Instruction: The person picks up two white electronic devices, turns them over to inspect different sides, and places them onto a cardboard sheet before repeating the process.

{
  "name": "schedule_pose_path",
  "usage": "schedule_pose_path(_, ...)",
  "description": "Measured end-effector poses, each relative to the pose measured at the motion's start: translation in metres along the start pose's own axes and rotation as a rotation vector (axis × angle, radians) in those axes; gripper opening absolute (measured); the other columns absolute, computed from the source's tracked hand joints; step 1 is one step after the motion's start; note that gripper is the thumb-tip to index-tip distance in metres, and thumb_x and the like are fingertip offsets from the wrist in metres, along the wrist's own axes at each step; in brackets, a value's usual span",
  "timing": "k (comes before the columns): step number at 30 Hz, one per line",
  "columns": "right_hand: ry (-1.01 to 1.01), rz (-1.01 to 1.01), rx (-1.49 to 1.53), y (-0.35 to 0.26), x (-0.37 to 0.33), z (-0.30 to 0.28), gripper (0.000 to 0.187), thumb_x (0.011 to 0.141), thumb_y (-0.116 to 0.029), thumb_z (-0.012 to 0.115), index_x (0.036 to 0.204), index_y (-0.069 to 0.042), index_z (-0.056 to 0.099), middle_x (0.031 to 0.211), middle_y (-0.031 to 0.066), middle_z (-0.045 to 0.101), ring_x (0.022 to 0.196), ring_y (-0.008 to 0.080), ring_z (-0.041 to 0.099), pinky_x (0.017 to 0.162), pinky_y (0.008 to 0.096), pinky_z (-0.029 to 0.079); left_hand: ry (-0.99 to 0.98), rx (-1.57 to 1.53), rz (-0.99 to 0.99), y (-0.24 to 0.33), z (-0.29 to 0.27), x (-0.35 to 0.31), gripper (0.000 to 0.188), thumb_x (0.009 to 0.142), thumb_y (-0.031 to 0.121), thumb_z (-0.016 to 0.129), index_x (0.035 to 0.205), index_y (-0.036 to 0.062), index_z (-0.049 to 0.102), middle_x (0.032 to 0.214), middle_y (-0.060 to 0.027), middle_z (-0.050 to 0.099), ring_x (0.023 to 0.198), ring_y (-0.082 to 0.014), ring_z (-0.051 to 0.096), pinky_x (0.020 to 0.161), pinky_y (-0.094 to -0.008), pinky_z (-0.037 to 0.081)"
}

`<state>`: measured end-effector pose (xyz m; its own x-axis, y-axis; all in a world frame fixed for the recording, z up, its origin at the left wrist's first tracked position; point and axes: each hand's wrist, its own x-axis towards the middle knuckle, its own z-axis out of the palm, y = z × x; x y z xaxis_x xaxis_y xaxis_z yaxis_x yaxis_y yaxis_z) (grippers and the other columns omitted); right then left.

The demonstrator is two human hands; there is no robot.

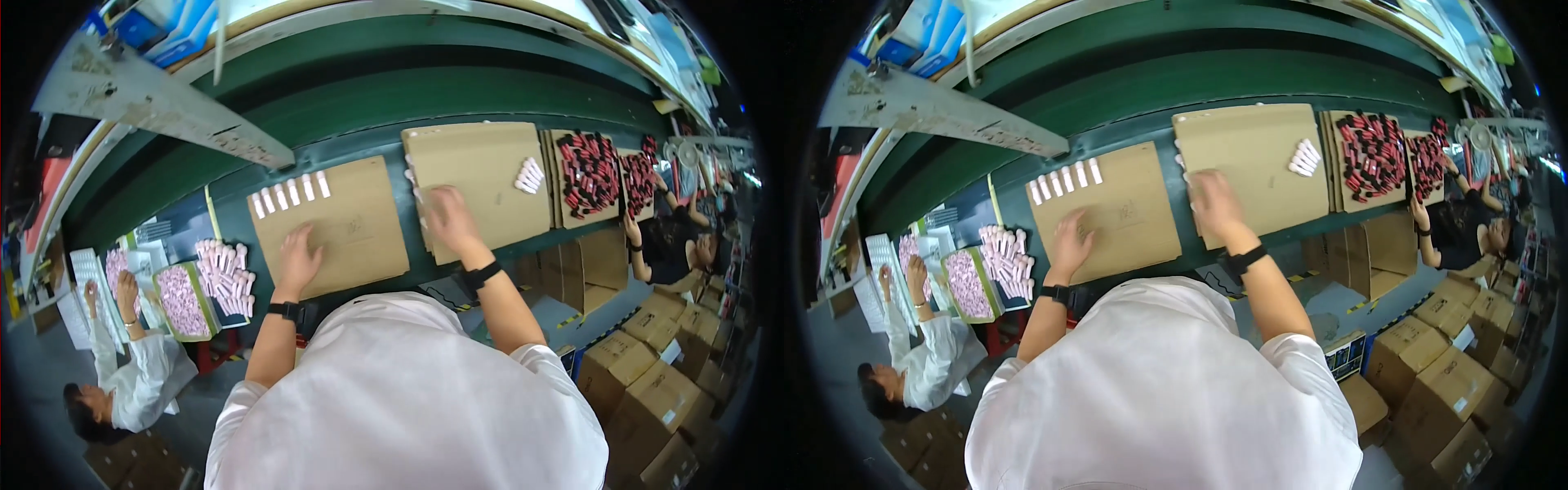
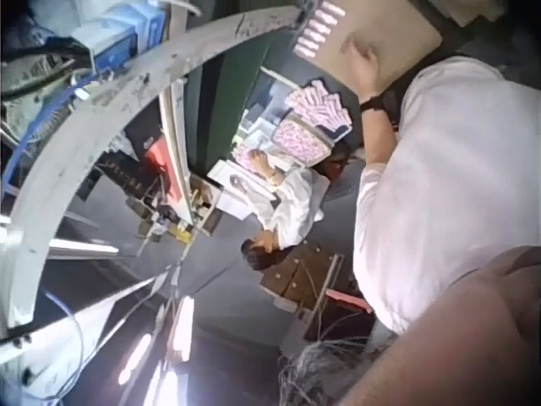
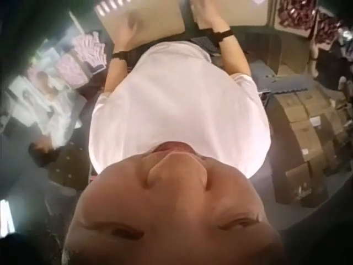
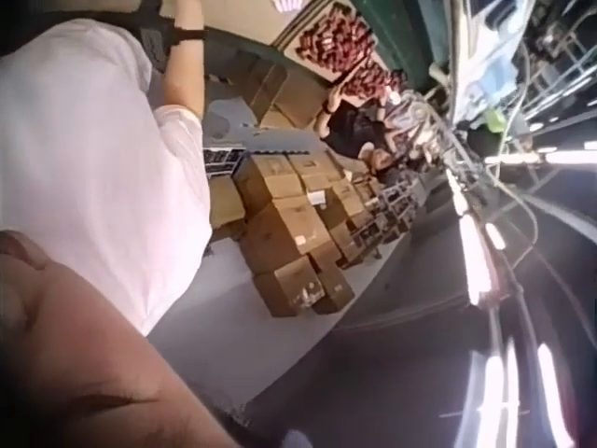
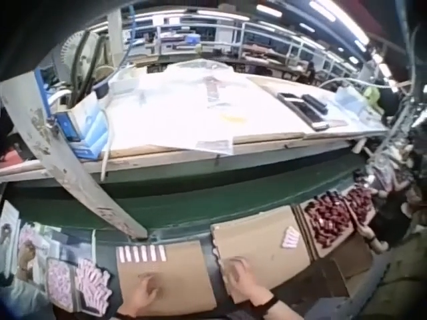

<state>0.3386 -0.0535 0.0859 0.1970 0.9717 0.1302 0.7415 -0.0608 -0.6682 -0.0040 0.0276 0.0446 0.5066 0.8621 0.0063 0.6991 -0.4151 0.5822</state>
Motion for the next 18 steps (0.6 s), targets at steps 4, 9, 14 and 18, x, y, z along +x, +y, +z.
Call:
schedule_pose_path(4,0.234,0.230,-0.222,0.092,-0.036,-0.065,0.039,0.076,-0.005,0.065,0.114,-0.008,0.054,0.113,0.0173,0.054,0.108,0.0376,0.051,0.094,0.0430,0.043,-0.080,-0.087,-0.086,0.006,-0.003,-0.005,0.044,0.075,0.007,0.067,0.116,0.0025,0.054,0.118,-0.0183,0.057,0.110,-0.0351,0.053,0.093,-0.0406,0.044)
schedule_pose_path(9,0.306,0.367,-0.483,0.142,-0.038,-0.117,0.039,0.075,-0.006,0.067,0.113,-0.009,0.055,0.110,0.0185,0.055,0.104,0.0399,0.051,0.092,0.0460,0.042,0.019,-0.080,-0.103,0.016,-0.003,-0.005,0.038,0.076,0.005,0.066,0.112,0.0007,0.056,0.113,-0.0192,0.058,0.104,-0.0361,0.056,0.088,-0.0412,0.047)
schedule_pose_path(14,0.133,0.257,-0.559,0.198,-0.026,-0.122,0.040,0.072,-0.011,0.070,0.108,-0.002,0.057,0.103,0.0217,0.058,0.102,0.0401,0.052,0.090,0.0470,0.043,-0.168,-0.032,-0.234,0.031,0.010,-0.016,0.033,0.079,0.013,0.065,0.109,0.0012,0.060,0.106,-0.0221,0.062,0.100,-0.0381,0.058,0.087,-0.0436,0.048)
schedule_pose_path(18,0.102,0.200,-0.484,0.195,-0.029,-0.130,0.032,0.073,-0.006,0.064,0.103,0.004,0.059,0.099,0.0238,0.059,0.096,0.0414,0.056,0.083,0.0457,0.046,-0.202,-0.064,-0.223,0.043,0.016,-0.022,0.030,0.079,0.020,0.061,0.104,0.0030,0.063,0.105,-0.0209,0.063,0.100,-0.0380,0.059,0.086,-0.0451,0.047)
